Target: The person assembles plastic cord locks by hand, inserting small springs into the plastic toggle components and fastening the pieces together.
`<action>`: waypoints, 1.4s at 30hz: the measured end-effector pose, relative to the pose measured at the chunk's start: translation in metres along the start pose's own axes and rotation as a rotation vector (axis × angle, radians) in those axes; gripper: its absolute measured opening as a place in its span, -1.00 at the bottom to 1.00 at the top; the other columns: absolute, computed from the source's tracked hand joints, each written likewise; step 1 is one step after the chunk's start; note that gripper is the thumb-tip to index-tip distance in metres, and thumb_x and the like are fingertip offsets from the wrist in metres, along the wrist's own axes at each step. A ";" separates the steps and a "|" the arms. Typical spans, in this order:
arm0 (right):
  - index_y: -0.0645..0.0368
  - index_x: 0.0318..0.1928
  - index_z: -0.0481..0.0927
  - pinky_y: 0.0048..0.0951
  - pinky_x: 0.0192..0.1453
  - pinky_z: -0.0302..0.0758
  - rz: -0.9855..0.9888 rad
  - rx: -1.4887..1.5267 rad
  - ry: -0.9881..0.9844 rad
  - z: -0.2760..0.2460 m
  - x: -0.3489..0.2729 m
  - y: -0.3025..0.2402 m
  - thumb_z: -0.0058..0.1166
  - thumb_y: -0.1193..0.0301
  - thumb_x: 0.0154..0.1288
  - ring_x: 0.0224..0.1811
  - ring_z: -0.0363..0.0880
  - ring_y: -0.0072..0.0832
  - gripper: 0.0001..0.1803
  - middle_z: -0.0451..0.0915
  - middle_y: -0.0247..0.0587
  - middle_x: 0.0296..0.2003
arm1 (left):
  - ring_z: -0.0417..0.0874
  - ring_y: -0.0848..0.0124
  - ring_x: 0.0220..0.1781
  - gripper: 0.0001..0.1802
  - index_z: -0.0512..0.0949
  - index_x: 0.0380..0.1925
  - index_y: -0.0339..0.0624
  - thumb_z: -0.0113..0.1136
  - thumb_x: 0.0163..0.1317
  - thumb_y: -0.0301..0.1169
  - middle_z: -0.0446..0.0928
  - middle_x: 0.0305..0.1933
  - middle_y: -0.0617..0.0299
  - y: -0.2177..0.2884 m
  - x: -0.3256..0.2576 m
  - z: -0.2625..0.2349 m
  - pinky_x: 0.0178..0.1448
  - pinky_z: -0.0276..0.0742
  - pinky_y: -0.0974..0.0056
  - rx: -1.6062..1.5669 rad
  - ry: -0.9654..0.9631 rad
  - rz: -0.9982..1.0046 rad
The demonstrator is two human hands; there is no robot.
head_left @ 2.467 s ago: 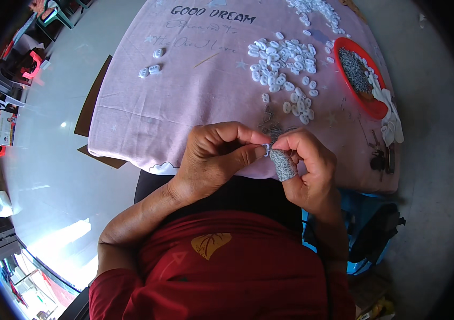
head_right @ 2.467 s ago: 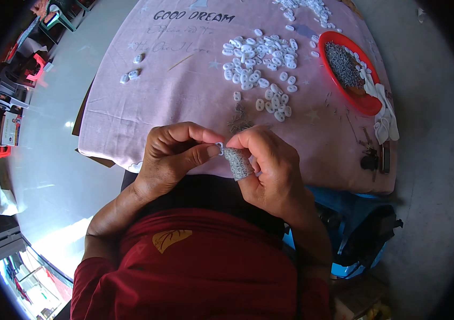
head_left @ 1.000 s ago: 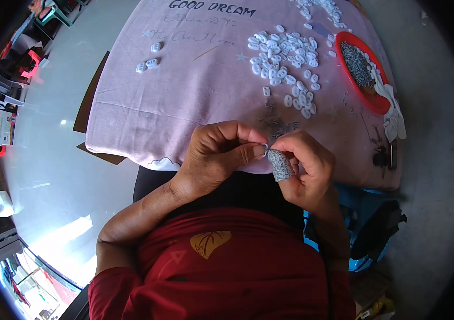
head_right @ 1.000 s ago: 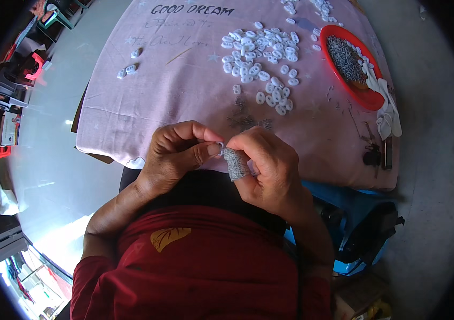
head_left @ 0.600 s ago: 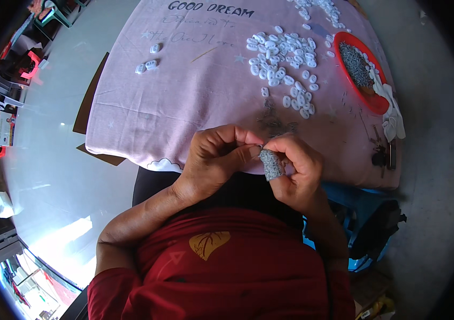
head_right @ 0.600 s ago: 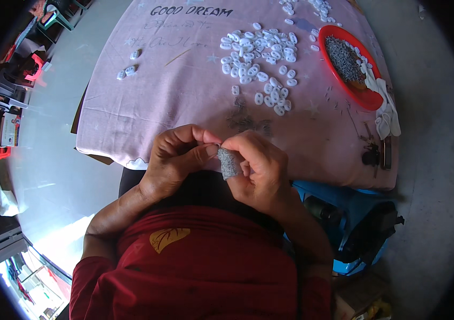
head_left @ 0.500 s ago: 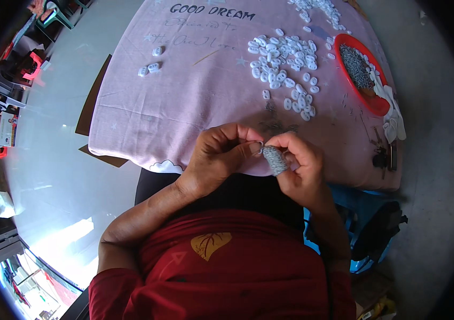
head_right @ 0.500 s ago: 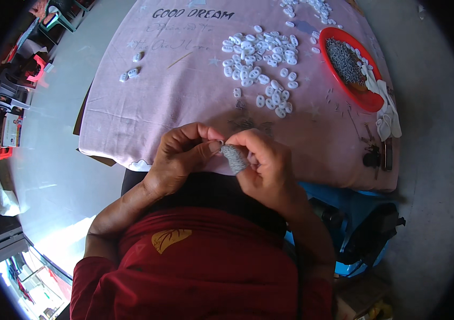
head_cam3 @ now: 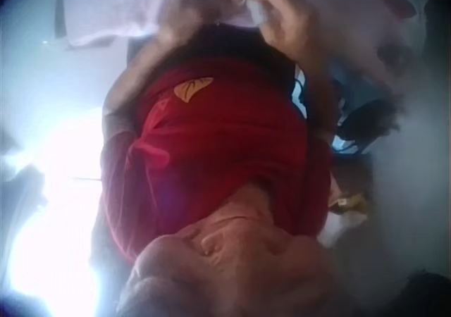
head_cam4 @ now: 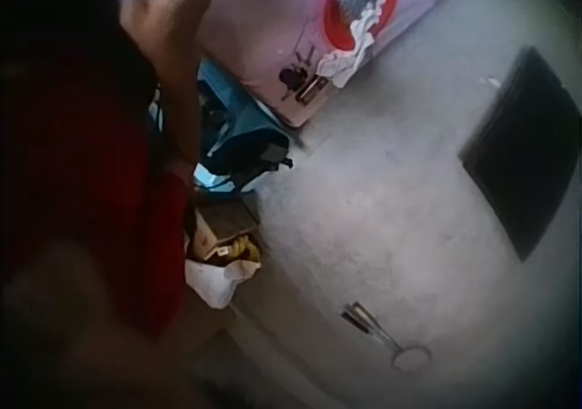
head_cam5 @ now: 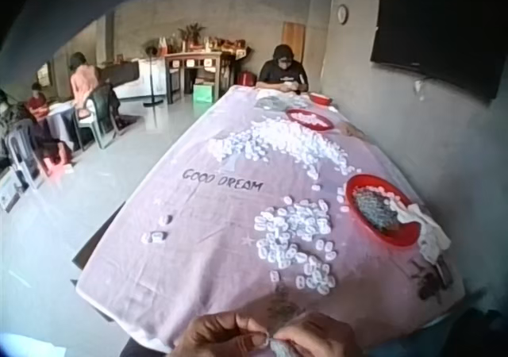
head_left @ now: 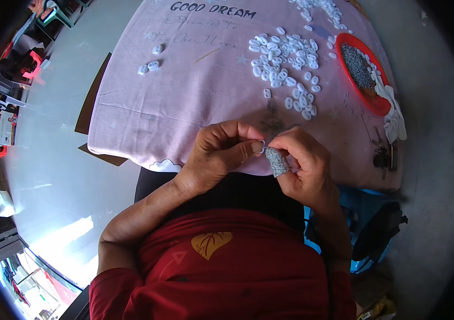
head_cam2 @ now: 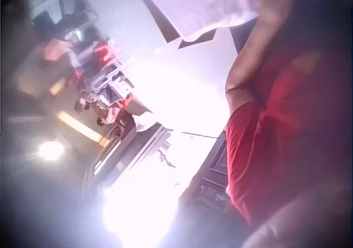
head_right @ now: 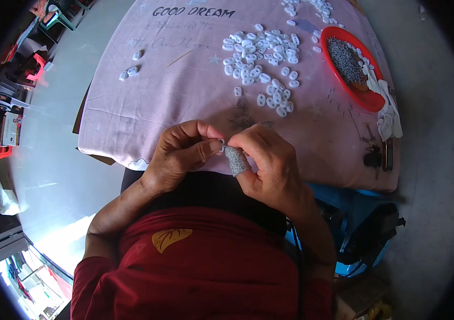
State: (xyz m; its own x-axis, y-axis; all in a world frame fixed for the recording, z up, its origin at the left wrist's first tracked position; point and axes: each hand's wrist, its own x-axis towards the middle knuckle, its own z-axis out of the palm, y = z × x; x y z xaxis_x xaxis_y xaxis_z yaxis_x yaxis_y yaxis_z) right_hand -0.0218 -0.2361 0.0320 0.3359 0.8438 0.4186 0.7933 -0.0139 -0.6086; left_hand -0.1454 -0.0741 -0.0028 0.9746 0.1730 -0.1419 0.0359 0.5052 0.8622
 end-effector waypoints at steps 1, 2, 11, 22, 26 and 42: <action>0.23 -0.21 0.53 -0.31 -0.32 0.53 -0.011 0.000 0.008 0.001 0.000 0.000 0.18 0.69 -0.02 -0.37 0.59 -0.19 -0.70 0.54 -0.11 -0.39 | 0.55 0.66 -0.20 -0.85 0.60 -0.13 -0.29 0.20 0.33 -0.53 0.61 -0.23 0.34 0.000 0.000 0.000 -0.11 0.46 0.54 -0.013 -0.002 -0.011; 0.24 -0.22 0.53 -0.30 -0.33 0.52 -0.022 0.000 0.017 0.002 0.000 0.001 0.17 0.69 -0.04 -0.37 0.59 -0.18 -0.70 0.54 -0.10 -0.39 | 0.55 0.66 -0.20 -0.85 0.60 -0.13 -0.29 0.20 0.33 -0.53 0.61 -0.23 0.34 0.000 0.000 0.000 -0.11 0.46 0.54 -0.013 -0.003 -0.012; 0.26 -0.26 0.53 -0.27 -0.32 0.53 0.010 0.046 0.045 0.010 -0.005 0.001 0.15 0.69 -0.03 -0.38 0.59 -0.14 -0.74 0.54 -0.07 -0.41 | 0.34 0.77 -0.48 -0.88 0.63 -0.16 -0.19 0.22 0.31 -0.51 0.52 -0.39 0.50 -0.010 0.001 0.004 -0.43 0.22 0.60 0.075 0.030 0.090; 0.29 -0.14 0.57 -0.59 -0.40 0.43 0.255 0.308 -0.046 0.000 -0.008 0.006 0.14 0.71 0.08 -0.40 0.56 -0.60 -0.72 0.59 -0.19 -0.35 | 0.34 0.75 -0.48 -0.88 0.60 -0.17 -0.19 0.23 0.31 -0.49 0.53 -0.37 0.48 -0.005 0.002 0.002 -0.42 0.22 0.59 0.022 0.061 0.021; 0.28 -0.15 0.57 -0.52 -0.35 0.50 0.212 0.238 -0.031 -0.005 -0.003 0.002 0.16 0.70 0.09 -0.36 0.59 -0.49 -0.73 0.59 -0.16 -0.35 | 0.31 0.74 -0.51 -0.87 0.60 -0.16 -0.18 0.24 0.30 -0.48 0.51 -0.40 0.47 -0.002 0.003 0.002 -0.45 0.20 0.58 0.030 0.059 0.033; 0.25 -0.27 0.54 -0.34 -0.41 0.49 0.105 0.100 0.032 0.014 -0.008 0.000 0.16 0.69 -0.05 -0.44 0.58 -0.20 -0.75 0.53 -0.12 -0.45 | 0.37 0.77 -0.44 -0.87 0.61 -0.15 -0.20 0.21 0.31 -0.54 0.54 -0.36 0.49 -0.010 0.000 0.001 -0.37 0.28 0.60 0.087 0.026 0.109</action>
State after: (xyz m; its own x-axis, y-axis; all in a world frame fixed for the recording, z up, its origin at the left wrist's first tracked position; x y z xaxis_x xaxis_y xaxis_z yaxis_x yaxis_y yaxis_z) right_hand -0.0312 -0.2351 0.0195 0.4316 0.8231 0.3691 0.6992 -0.0467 -0.7134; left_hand -0.1455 -0.0799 -0.0111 0.9678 0.2454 -0.0566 -0.0498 0.4067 0.9122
